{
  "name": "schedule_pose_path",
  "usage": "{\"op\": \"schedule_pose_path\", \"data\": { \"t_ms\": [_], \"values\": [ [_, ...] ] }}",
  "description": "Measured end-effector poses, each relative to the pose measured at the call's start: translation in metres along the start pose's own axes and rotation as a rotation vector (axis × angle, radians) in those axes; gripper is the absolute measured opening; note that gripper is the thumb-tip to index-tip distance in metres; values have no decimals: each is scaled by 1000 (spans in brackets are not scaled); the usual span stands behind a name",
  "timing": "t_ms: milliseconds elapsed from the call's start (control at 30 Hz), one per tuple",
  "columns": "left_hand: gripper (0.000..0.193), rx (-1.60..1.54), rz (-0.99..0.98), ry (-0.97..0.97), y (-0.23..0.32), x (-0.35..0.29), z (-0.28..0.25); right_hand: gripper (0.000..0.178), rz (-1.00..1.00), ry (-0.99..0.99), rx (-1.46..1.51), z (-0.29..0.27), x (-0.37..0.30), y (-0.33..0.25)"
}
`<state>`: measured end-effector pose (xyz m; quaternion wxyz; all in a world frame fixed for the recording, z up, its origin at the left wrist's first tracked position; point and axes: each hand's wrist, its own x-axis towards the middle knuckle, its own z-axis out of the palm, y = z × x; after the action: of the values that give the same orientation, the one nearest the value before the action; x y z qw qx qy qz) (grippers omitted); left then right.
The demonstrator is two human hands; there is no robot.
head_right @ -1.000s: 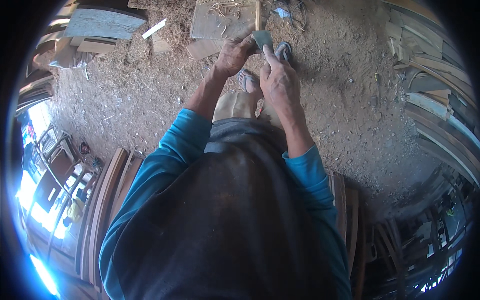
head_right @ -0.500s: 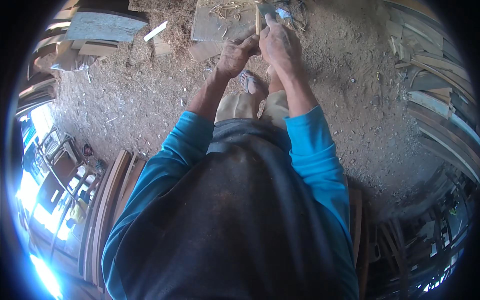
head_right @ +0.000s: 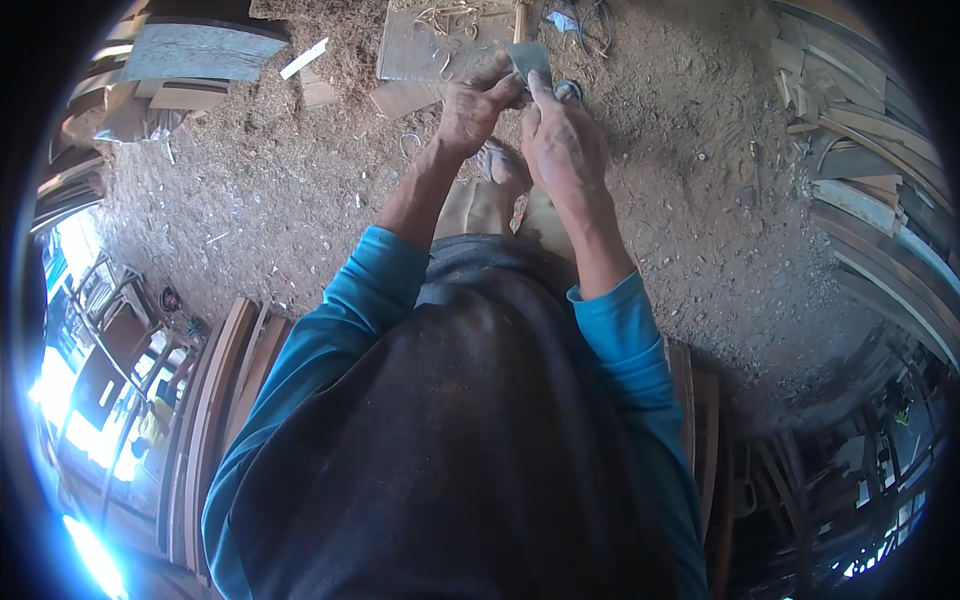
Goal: The person uses a small hand tool to shave and shape a thin piece of wood, repeatedly drawing the blade along the length of the wood to remove shavings.
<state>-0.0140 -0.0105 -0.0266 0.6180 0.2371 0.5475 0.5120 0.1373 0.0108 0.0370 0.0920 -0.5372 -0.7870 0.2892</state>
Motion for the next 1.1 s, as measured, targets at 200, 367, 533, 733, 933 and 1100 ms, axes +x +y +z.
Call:
{"op": "schedule_pose_path", "data": {
  "t_ms": [200,367,533,733,933,1100],
  "values": [
    [42,9,86,63,-3,0,3,42,75,-54,-72,0,28,-14],
    [46,10,25,-20,0,0,1,42,178,-30,74,-7,68,-13],
    [43,-124,19,-14,3,-1,-1,42,115,-53,274,-39,37,-9],
    [43,-176,50,10,-6,0,0,40,-13,34,192,-4,-28,-3],
    [45,-114,19,-16,-10,0,-8,41,92,-52,196,2,-20,-12],
    [42,-132,61,47,-12,2,-3,43,158,-91,146,-6,21,-22]
  ]
}}
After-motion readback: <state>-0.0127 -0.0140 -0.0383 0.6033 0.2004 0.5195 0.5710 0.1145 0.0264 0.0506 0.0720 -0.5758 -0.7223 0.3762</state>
